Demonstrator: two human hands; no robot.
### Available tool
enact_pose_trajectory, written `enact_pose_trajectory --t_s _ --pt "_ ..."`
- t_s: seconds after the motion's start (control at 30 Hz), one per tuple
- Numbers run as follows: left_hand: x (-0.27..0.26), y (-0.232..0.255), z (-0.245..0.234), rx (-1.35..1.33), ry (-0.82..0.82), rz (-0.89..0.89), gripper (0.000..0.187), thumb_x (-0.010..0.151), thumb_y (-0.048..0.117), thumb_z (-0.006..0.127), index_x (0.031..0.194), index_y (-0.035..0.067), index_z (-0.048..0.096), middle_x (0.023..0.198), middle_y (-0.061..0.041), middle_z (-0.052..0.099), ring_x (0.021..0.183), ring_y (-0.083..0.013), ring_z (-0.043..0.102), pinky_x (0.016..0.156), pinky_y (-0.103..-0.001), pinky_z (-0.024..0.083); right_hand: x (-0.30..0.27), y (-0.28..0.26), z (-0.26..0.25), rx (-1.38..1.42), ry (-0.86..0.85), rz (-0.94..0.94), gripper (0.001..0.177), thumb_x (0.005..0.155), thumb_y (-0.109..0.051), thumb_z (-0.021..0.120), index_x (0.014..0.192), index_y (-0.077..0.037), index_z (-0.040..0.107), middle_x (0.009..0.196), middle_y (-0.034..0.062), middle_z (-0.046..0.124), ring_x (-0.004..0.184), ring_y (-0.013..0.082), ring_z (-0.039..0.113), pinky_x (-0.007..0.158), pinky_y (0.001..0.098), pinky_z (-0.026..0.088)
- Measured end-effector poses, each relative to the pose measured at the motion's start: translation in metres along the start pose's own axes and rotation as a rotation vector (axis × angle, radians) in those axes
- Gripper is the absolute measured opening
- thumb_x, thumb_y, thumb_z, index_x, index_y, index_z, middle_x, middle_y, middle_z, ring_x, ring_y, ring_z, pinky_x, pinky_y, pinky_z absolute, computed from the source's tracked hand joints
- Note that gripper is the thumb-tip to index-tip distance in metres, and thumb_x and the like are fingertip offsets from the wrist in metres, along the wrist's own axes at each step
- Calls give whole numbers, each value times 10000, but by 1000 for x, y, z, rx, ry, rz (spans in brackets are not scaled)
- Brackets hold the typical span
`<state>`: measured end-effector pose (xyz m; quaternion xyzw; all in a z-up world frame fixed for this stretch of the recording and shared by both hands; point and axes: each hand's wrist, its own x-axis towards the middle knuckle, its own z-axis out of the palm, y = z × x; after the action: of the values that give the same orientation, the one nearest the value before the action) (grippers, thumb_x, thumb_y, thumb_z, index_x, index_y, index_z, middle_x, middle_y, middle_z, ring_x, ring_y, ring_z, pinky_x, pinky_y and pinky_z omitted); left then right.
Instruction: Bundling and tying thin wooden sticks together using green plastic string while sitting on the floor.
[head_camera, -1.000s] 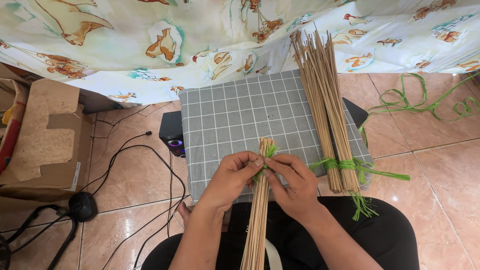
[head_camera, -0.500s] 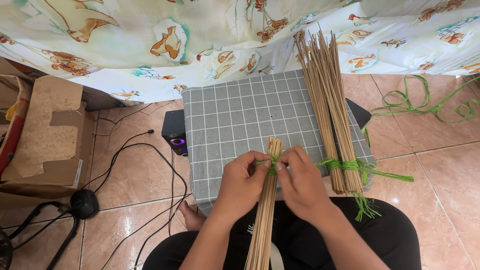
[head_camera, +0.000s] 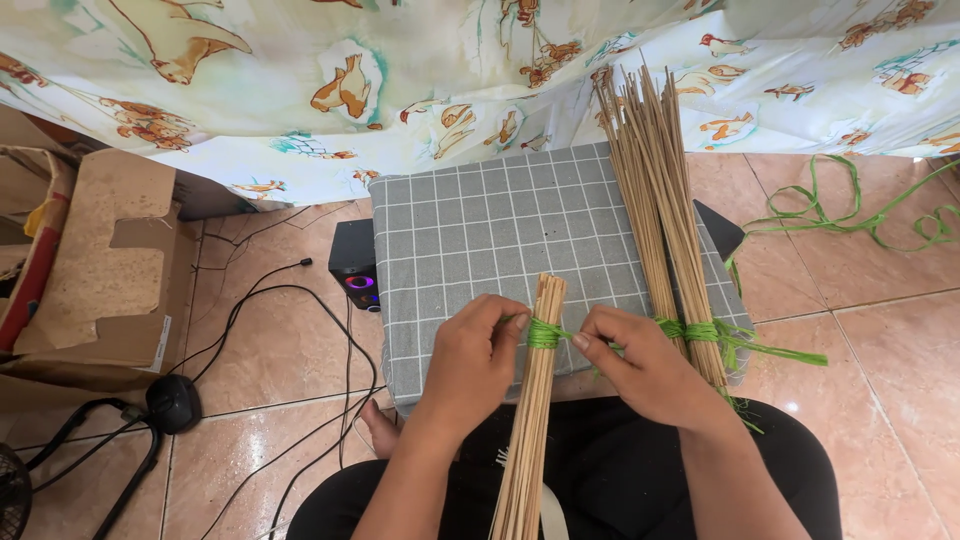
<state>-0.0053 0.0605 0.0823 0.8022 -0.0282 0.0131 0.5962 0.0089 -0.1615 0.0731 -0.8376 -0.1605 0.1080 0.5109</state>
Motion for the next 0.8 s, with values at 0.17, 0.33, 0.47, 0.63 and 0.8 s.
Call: enact_pose_trajectory --t_s 0.17,0.33,0.47,0.63,0.8 --pt "-2 -12 10 125 54 84 165 997 84 604 954 37 757 618 -142 606 555 -229 654 478 -297 522 -5 8 4 -101 23 -93 312 1011 -127 581 707 -83 636 636 7 528 665 137 539 650 334 507" --pt "-4 -35 25 -300 16 -158 161 1004 96 583 980 5 713 584 -85 581 572 -148 583 497 -268 476 -5 8 19 -827 470 -564 205 986 -134 578 1150 -221 663 1274 101 559 1352 349 474 1150 542 359" --pt "-4 -49 32 -549 -1 -239 122 958 23 630 1030 -29 712 799 -98 661 678 -136 615 631 -256 543 -8 -1 42 -804 281 -548 298 735 -98 680 1008 -202 739 1417 118 548 1422 398 404 1235 616 200" --pt "-10 -40 16 -696 6 -300 558 905 77 661 1454 112 569 1401 -59 635 624 -105 558 589 -245 508 2 -3 13 -872 446 -564 271 683 -107 761 949 -117 708 1321 145 609 1201 363 577 992 512 416" --pt "-6 -33 -41 -843 231 -335 473 942 52 560 1414 55 583 1404 -108 625 731 -169 586 741 -331 529 -47 51 -91 -961 651 -97 442 741 -21 763 1177 -91 741 1423 168 606 1309 384 556 1070 502 461"
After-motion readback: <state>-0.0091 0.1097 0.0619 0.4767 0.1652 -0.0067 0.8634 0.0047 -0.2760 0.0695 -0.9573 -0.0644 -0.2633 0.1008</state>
